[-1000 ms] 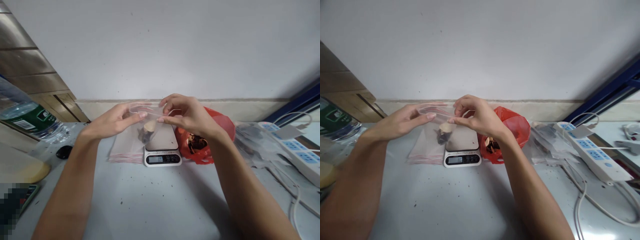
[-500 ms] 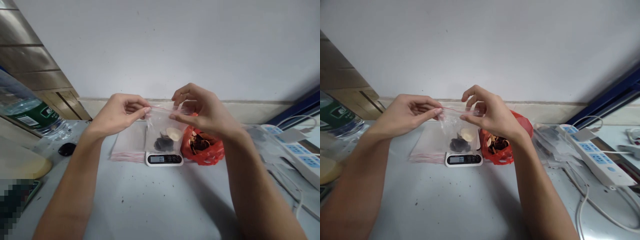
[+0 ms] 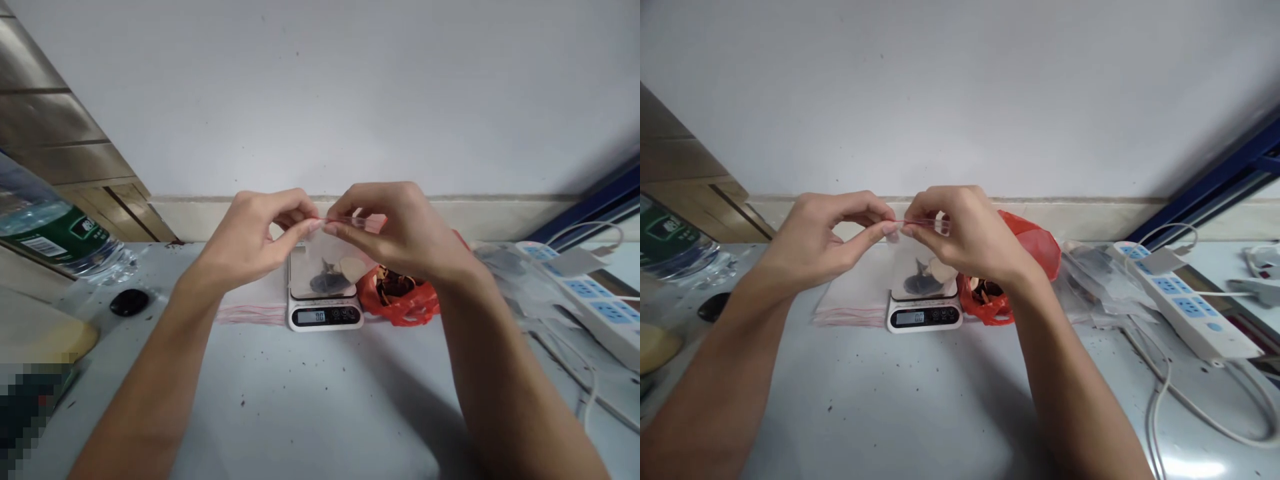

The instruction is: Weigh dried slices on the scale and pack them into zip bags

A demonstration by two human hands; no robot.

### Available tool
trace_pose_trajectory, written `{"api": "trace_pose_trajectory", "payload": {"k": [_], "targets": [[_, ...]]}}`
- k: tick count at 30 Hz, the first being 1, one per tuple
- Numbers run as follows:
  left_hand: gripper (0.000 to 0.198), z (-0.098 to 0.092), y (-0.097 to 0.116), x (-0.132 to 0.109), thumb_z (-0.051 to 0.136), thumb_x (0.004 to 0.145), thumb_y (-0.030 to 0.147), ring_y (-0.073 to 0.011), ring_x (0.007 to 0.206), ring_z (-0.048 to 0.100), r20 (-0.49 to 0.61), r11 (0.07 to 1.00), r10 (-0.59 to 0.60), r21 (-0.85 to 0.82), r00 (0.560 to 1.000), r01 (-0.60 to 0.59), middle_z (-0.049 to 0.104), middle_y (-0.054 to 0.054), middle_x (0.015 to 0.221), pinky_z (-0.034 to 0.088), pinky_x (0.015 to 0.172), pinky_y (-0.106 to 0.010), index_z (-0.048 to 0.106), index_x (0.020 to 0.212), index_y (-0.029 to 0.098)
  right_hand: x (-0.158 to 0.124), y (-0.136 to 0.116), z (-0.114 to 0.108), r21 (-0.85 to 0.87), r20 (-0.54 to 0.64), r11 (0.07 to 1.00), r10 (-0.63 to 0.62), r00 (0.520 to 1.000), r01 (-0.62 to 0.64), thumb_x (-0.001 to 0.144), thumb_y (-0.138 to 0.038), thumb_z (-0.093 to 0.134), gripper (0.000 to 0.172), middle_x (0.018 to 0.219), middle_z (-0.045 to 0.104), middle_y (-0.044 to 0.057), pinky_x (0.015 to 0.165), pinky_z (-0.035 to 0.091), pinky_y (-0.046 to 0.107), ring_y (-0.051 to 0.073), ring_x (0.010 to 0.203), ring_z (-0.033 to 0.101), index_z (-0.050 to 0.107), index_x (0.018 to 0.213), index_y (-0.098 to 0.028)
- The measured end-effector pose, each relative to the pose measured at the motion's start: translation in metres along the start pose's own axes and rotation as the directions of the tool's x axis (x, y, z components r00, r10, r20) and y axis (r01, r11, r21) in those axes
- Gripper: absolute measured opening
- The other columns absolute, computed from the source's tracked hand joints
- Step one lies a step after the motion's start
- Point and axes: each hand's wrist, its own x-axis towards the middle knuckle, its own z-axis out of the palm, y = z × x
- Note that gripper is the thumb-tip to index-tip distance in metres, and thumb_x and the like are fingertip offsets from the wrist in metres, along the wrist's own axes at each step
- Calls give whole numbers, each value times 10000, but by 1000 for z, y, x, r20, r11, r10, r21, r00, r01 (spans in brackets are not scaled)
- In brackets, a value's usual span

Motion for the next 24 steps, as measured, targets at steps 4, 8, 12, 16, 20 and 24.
{"api": "trace_pose_trajectory", "payload": {"k": [4,8,12,16,20,24], "targets": [[273,2,-1,0,493,963,416,-223,900,714,34,996,73,42,997,-74,774,-17,921,522,876,-326,716,975,260,0,-1,2,-36,-14,998,-47,999,47,905,-196,642,121,796,704,27,748,484,326,186,758,611,705,805,-222],[319,0,-6,2,413,1002,398,-202,801,668,74,973,147,167,986,-158,732,-12,841,501,805,-305,685,922,251,-1,2,2,-17,-9,997,-77,997,77,915,-213,644,125,775,690,21,713,461,306,164,728,597,681,796,-200],[304,-8,-12,3,388,1010,344,-179,746,638,63,938,240,241,969,-248,706,-7,827,480,751,-283,654,914,233,-2,11,-6,-28,4,996,-89,996,89,914,-280,648,153,756,693,22,644,445,303,166,689,594,668,781,-208],[285,-18,-19,1,408,1018,338,-170,728,646,37,917,287,279,957,-286,704,-2,822,481,734,-277,649,907,232,-5,20,-19,-68,26,997,-22,999,23,908,-322,641,165,749,701,23,630,463,324,190,694,620,667,771,-233],[275,-23,-24,1,427,1008,332,-177,740,662,18,917,282,288,959,-275,710,-6,826,492,733,-286,663,906,235,-7,27,-25,-79,7,996,37,999,-37,885,-385,639,202,701,678,14,612,461,335,189,651,601,656,747,-239],[271,-22,-26,2,428,997,317,-179,754,673,31,922,263,285,964,-260,716,-3,835,493,742,-289,670,905,238,-8,30,-27,-134,5,983,129,992,-128,866,-386,630,197,692,684,13,621,469,340,190,636,593,656,725,-251]]}}
